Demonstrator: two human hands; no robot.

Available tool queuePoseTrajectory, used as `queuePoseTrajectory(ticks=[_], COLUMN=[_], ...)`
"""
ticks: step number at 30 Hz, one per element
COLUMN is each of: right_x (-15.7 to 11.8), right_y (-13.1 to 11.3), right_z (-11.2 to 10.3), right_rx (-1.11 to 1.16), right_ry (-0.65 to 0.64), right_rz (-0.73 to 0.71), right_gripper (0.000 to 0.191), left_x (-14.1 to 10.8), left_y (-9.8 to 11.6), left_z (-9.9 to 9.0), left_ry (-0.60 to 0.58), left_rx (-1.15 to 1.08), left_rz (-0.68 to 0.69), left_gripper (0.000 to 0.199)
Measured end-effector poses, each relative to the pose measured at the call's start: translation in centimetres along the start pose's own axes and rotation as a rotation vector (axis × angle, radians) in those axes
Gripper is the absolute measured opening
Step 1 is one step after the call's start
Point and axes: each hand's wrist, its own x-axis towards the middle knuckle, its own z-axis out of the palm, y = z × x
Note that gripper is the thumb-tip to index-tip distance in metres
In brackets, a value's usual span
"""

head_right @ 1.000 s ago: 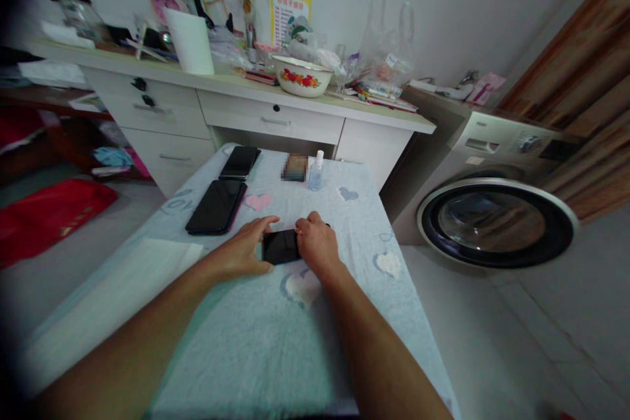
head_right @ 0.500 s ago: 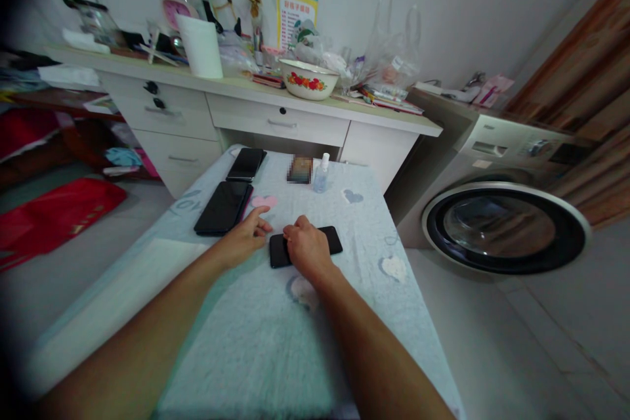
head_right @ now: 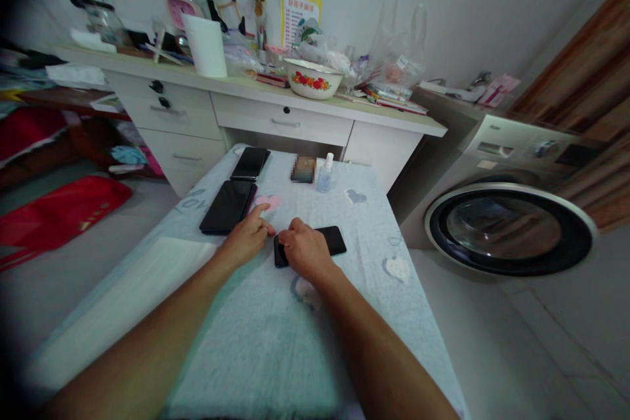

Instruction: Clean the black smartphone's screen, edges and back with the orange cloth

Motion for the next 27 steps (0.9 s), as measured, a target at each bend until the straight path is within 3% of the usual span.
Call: queuePoseTrajectory(ticks=[10, 27], right_x=[-1.2, 1.3], right_y=[-0.4, -0.2], right_z=[-0.9, 1.4], right_rx=[0.07, 0.013], right_ry=[-0.12, 0.092], right_rz=[-0.113, 0.036], right_gripper=[0.02, 0.022], left_x=[-0.2, -0.1], left_y=[0.6, 0.6], left_z=[-0.2, -0.2], left_ry=[-0.029, -0.048], left_rx=[0.012, -0.014], left_rz=[-0.003, -0.025], left_gripper=[0.059, 0.062])
